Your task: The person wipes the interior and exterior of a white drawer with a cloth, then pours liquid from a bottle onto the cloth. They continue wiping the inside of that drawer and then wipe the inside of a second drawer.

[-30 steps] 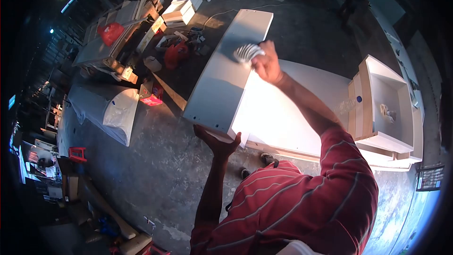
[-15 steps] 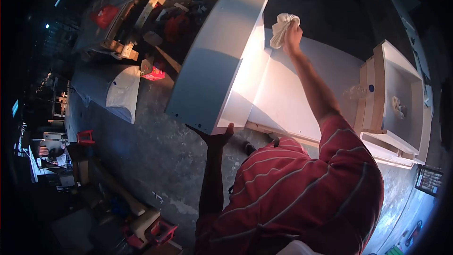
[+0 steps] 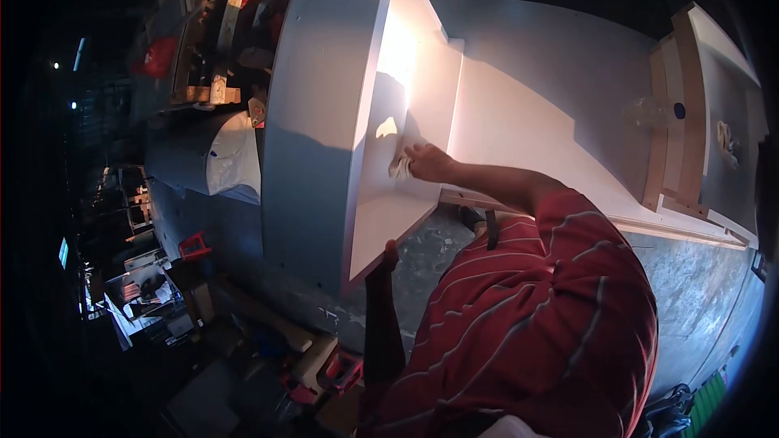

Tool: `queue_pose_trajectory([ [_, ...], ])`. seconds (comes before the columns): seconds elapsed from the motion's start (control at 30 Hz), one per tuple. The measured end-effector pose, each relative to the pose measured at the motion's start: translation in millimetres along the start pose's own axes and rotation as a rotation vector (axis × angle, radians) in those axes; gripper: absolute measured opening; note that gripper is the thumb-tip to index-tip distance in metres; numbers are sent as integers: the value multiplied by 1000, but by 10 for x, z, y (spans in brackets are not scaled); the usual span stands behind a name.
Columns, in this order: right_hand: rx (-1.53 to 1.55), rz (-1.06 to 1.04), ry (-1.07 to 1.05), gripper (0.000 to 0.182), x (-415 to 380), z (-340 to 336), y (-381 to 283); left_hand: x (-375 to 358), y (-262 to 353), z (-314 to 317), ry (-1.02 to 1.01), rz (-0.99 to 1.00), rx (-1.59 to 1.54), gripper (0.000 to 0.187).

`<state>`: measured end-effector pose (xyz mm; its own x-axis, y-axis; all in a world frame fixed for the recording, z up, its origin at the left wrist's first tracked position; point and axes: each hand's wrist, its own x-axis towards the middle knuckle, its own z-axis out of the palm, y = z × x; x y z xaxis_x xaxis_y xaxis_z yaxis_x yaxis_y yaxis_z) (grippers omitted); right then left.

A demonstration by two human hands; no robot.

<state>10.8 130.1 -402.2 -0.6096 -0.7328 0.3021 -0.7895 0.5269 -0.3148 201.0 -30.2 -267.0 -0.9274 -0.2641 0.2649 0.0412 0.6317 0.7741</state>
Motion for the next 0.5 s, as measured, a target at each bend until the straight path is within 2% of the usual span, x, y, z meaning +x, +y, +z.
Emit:
queue_pose_trajectory([
  [0.03,88,190,117,15,29,56,276,-39,8,-27,1,-19,4,77],
  [0.07,-94,237,67,18,152,-124,512,-61,14,-37,6,-33,3,77],
  [0.13,-196,470,-88,27,419,-382,1120,-96,33,-42,18,-58,5,77],
  [0.17,-137,547,-114,23,573,-539,1374,-123,29,-40,21,-68,9,77],
  [0.23,-460,603,-189,20,845,-520,1799,-139,21,-38,28,-81,14,77],
  [0.27,-454,603,-188,20,915,-542,1862,-145,26,-38,28,-83,19,78],
  [0.33,-410,461,-245,19,983,-629,1920,-173,29,-32,31,-94,22,78],
  [0.37,-410,462,-249,19,1015,-656,1938,-170,29,-29,32,-98,23,78],
  [0.43,-437,453,-399,20,1045,-692,1918,-204,45,-23,38,-109,21,78],
  [0.5,-430,437,-376,21,950,-705,1940,-211,48,-20,40,-114,19,78],
])
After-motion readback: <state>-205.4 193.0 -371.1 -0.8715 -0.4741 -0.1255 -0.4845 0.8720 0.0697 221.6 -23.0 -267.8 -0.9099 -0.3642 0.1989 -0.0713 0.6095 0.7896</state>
